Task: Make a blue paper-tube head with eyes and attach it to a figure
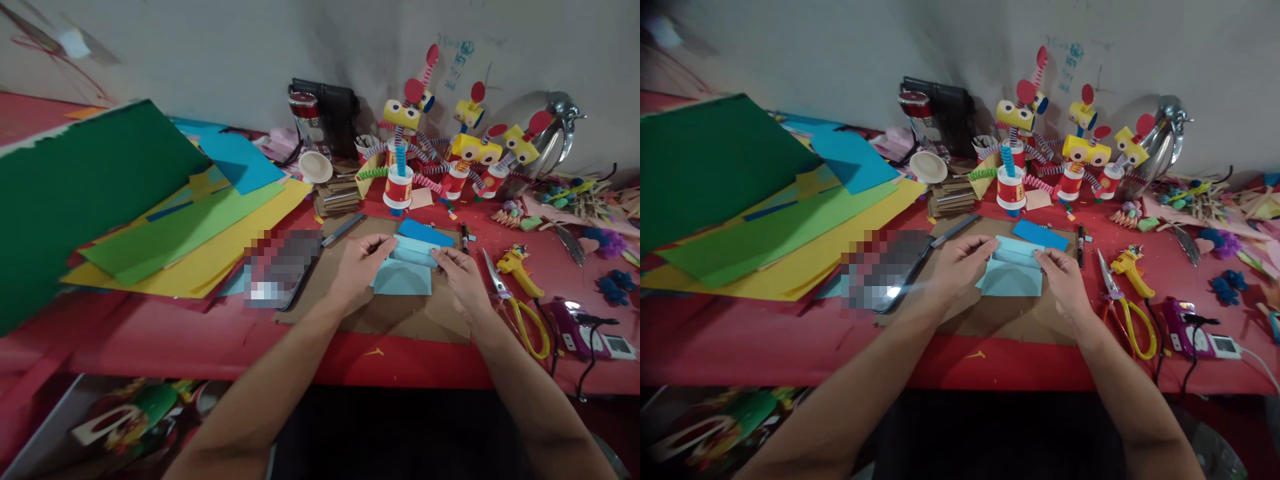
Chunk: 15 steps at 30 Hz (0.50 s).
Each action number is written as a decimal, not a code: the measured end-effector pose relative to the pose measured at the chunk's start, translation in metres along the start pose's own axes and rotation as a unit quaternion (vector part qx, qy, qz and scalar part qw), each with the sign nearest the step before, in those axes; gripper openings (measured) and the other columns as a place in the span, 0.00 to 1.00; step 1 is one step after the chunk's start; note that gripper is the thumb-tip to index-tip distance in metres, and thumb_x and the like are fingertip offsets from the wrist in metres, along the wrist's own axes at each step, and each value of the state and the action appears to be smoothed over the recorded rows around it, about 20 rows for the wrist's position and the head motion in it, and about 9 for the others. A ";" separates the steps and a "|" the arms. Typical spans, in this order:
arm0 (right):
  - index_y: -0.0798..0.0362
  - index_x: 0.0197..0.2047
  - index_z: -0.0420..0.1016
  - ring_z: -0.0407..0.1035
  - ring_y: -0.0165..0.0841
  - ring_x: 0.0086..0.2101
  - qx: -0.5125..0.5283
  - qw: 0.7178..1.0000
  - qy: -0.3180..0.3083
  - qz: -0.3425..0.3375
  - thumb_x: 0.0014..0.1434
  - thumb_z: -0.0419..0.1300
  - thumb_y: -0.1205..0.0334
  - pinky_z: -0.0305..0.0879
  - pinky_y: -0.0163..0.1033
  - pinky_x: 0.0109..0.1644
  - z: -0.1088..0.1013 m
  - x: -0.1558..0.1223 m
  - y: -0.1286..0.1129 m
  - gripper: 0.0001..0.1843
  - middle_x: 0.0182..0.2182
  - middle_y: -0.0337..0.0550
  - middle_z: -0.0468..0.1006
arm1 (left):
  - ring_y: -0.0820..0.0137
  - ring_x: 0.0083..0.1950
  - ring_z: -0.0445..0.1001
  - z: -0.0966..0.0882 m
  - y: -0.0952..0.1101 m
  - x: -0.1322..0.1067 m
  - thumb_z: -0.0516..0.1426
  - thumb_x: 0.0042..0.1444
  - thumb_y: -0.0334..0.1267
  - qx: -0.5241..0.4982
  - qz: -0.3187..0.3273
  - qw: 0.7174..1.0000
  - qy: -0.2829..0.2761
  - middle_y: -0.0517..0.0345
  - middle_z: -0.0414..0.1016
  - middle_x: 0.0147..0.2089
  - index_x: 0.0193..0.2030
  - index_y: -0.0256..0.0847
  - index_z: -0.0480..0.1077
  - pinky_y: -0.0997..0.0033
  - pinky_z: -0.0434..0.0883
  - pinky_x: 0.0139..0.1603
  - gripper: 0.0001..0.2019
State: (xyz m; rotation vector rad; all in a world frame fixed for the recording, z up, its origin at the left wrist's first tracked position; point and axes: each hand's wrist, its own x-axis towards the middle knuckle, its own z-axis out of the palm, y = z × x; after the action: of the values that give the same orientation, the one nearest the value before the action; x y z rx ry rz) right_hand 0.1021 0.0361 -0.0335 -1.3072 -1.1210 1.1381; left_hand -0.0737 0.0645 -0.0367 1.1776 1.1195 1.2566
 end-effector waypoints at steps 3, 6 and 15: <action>0.50 0.20 0.62 0.49 0.28 0.25 -0.022 0.999 0.004 -0.038 0.50 0.64 0.42 0.49 0.36 0.28 -0.001 0.000 -0.001 0.23 0.21 0.33 0.55 | 0.73 0.28 0.62 -0.002 0.002 0.000 0.65 0.45 0.48 0.006 -0.008 1.000 -0.012 0.63 0.66 0.23 0.22 0.42 0.73 0.72 0.61 0.29 0.12; 0.50 0.19 0.60 0.48 0.28 0.25 -0.046 0.997 0.000 -0.058 0.51 0.63 0.43 0.48 0.36 0.28 -0.002 0.000 -0.001 0.23 0.21 0.33 0.54 | 0.73 0.28 0.64 -0.004 0.001 0.000 0.65 0.44 0.49 -0.009 -0.032 0.999 -0.017 0.62 0.68 0.24 0.22 0.41 0.73 0.72 0.62 0.30 0.13; 0.50 0.24 0.73 0.62 0.29 0.28 0.018 1.000 -0.010 -0.014 0.48 0.68 0.48 0.60 0.37 0.33 0.001 -0.001 0.004 0.15 0.23 0.35 0.71 | 0.73 0.26 0.65 -0.001 -0.003 -0.004 0.66 0.44 0.48 -0.020 -0.053 0.998 -0.013 0.61 0.72 0.25 0.25 0.43 0.77 0.71 0.63 0.27 0.11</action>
State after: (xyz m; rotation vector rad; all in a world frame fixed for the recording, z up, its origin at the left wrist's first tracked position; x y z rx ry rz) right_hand 0.1014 0.0352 -0.0378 -1.2515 -1.1249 1.1493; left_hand -0.0744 0.0601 -0.0397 1.0873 1.1191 1.1736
